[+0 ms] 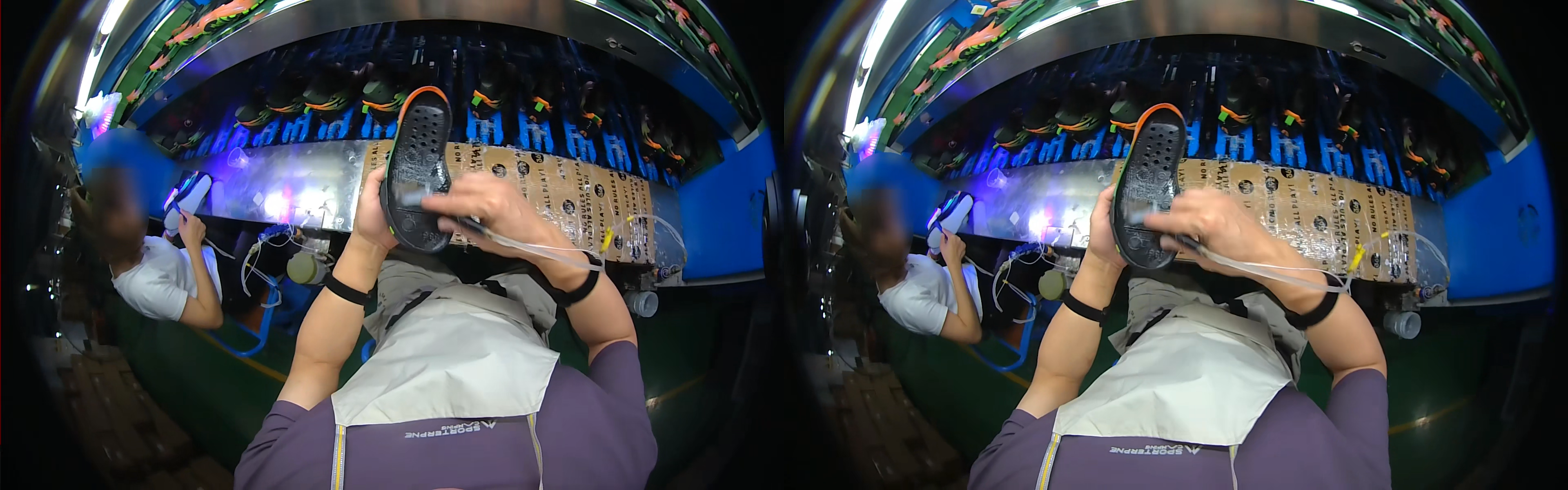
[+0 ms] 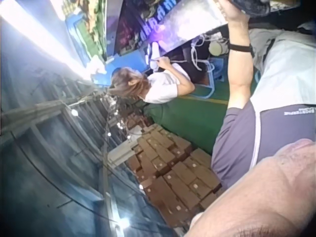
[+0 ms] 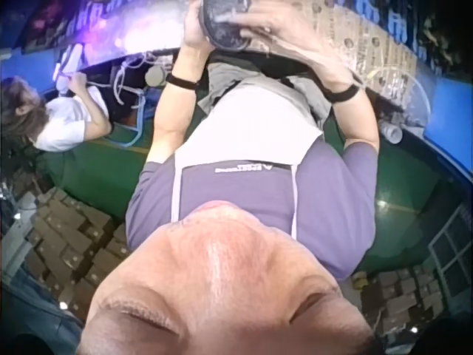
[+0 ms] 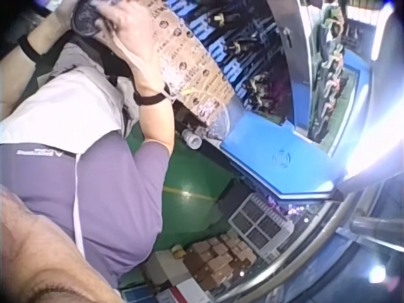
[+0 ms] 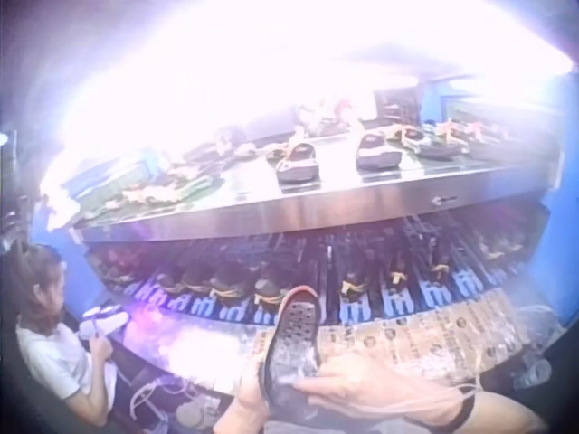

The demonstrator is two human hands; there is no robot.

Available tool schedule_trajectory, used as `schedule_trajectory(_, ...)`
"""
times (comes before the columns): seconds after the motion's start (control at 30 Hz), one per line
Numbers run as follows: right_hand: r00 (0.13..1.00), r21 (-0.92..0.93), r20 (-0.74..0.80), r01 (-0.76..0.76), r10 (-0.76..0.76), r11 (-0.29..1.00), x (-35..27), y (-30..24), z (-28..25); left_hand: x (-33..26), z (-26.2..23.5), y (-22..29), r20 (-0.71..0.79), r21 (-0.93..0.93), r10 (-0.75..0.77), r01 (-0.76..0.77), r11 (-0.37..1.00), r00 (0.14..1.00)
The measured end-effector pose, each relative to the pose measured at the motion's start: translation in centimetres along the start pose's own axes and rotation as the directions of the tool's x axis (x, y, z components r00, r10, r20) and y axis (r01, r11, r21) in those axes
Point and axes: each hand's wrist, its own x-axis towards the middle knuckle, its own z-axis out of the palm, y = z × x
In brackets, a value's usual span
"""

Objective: Apply adhesive to shoe soles using a brush on a manufacturing line.

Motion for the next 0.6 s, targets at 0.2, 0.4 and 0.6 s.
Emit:
schedule_trajectory(0.2, 0.891, 0.470, -0.063, -0.371, 0.450, 0.801, -0.7, 0.1, -1.8, -0.4, -1.7, 0.0, 0.103, 0.050, 0.062, -0.067, 0.996, 0.993)
schedule_trajectory(0.4, 0.682, 0.566, -0.106, -0.557, 0.724, 0.608, -2.0, 4.1, 1.5, -1.5, 0.5, -0.8, 0.001, 0.263, 0.134, -0.129, 0.956, 0.991)
schedule_trajectory(0.6, 0.674, 0.556, -0.042, -0.598, 0.737, 0.578, -2.8, 2.9, 2.1, -1.6, -0.8, -0.4, -0.002, 0.307, 0.166, -0.157, 0.939, 0.986)
